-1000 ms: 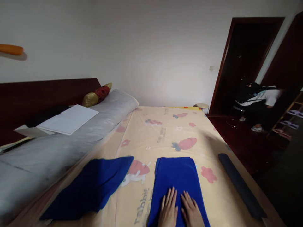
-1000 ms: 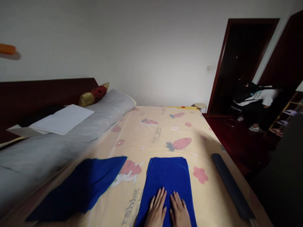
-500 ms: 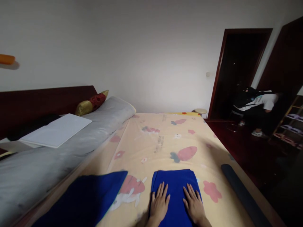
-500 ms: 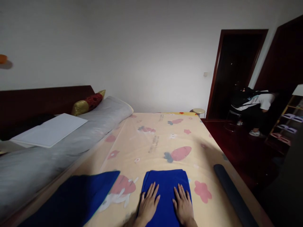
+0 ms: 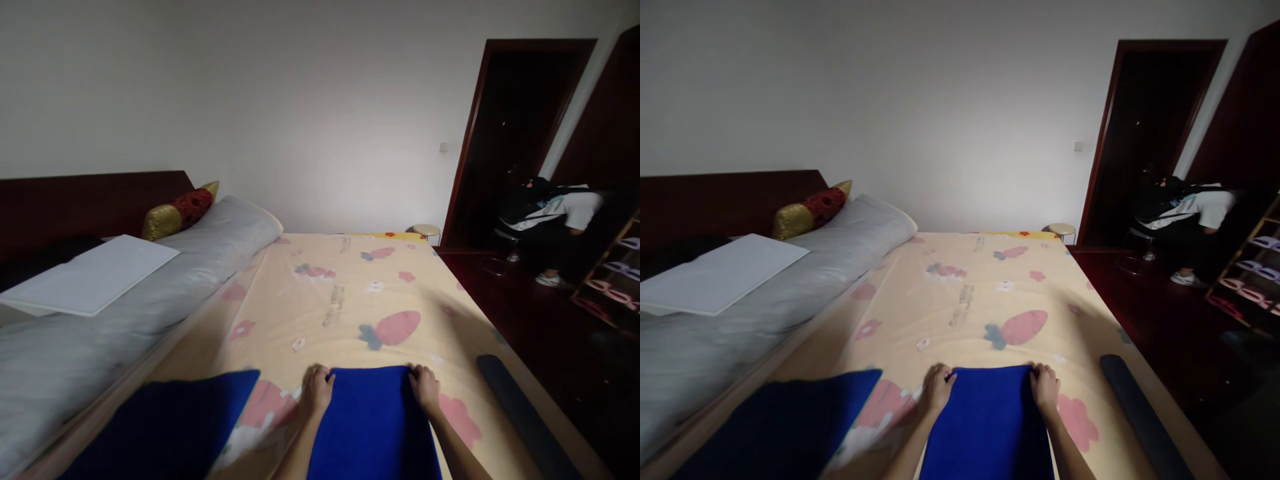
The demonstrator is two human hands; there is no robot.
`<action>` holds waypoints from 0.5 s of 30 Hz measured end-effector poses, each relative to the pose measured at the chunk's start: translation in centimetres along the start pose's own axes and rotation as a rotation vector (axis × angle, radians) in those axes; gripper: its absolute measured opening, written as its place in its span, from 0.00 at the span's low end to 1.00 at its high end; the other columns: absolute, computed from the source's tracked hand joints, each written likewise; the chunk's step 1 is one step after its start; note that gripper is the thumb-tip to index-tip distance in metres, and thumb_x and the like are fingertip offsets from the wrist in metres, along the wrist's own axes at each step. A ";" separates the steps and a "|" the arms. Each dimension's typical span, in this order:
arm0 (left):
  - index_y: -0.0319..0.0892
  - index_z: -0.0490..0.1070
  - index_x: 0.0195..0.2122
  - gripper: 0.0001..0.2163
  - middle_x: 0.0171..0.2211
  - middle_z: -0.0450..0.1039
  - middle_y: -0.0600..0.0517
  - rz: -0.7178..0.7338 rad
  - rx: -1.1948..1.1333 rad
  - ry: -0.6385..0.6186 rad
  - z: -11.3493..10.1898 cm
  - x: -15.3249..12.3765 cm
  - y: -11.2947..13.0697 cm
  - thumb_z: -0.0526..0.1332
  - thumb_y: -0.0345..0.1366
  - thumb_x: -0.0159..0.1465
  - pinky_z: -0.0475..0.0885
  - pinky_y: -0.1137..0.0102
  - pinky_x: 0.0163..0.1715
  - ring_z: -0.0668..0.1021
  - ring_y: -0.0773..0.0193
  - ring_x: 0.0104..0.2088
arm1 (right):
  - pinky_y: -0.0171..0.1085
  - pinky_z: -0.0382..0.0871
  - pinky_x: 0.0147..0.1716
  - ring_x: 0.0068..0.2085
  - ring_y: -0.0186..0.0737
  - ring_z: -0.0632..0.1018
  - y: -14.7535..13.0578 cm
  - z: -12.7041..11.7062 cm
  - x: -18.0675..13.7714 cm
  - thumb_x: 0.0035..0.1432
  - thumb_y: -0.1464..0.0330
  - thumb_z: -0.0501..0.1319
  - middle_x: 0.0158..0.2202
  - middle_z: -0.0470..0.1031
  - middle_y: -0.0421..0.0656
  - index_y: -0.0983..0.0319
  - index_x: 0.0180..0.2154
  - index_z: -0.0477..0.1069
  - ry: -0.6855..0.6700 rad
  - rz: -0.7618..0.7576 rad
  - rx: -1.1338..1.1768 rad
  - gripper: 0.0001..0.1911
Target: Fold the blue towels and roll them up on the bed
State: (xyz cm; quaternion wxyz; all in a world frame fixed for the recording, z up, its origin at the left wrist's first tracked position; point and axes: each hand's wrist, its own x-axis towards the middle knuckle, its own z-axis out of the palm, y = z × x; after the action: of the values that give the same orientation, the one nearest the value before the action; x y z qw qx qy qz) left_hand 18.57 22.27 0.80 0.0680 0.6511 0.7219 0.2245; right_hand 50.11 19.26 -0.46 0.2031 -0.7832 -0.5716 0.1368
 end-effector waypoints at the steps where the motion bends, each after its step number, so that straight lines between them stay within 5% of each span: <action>1: 0.44 0.73 0.31 0.06 0.34 0.75 0.52 -0.007 -0.014 -0.003 0.2 0.2 -0.2 0.56 0.35 0.59 0.66 0.67 0.44 0.75 0.62 0.40 | 0.42 0.64 0.43 0.46 0.46 0.74 -0.1 0.0 0.1 0.60 0.63 0.51 0.41 0.76 0.46 0.59 0.40 0.73 0.002 -0.008 -0.002 0.14; 7: 0.43 0.72 0.33 0.12 0.33 0.77 0.51 -0.089 -0.023 0.020 -0.5 0.2 -1.6 0.50 0.38 0.64 0.68 0.69 0.39 0.77 0.62 0.37 | 0.40 0.62 0.44 0.48 0.44 0.73 -0.6 -0.4 0.1 0.64 0.60 0.49 0.43 0.75 0.46 0.57 0.44 0.72 0.018 -0.049 -0.019 0.16; 11: 0.41 0.73 0.44 0.16 0.45 0.76 0.43 -0.113 0.040 0.084 -1.4 -1.9 -0.4 0.47 0.35 0.65 0.65 0.59 0.49 0.74 0.54 0.49 | 0.47 0.61 0.50 0.52 0.49 0.72 -2.3 -0.2 -1.2 0.65 0.61 0.45 0.49 0.73 0.51 0.59 0.50 0.70 0.060 -0.054 -0.050 0.20; 15: 0.45 0.60 0.62 0.23 0.64 0.62 0.48 0.168 0.057 -0.014 -0.2 -5.7 3.2 0.43 0.34 0.66 0.57 0.60 0.60 0.62 0.60 0.63 | 0.47 0.53 0.60 0.64 0.45 0.60 -4.8 1.8 -5.0 0.66 0.57 0.44 0.65 0.59 0.46 0.56 0.62 0.58 -0.015 -0.336 -0.021 0.26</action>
State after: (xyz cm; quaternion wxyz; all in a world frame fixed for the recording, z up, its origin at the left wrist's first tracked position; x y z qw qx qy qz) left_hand 22.22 16.87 1.25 0.0354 0.7124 0.6705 0.2040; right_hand 43.73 16.10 0.20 0.2104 -0.6776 -0.6975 0.1008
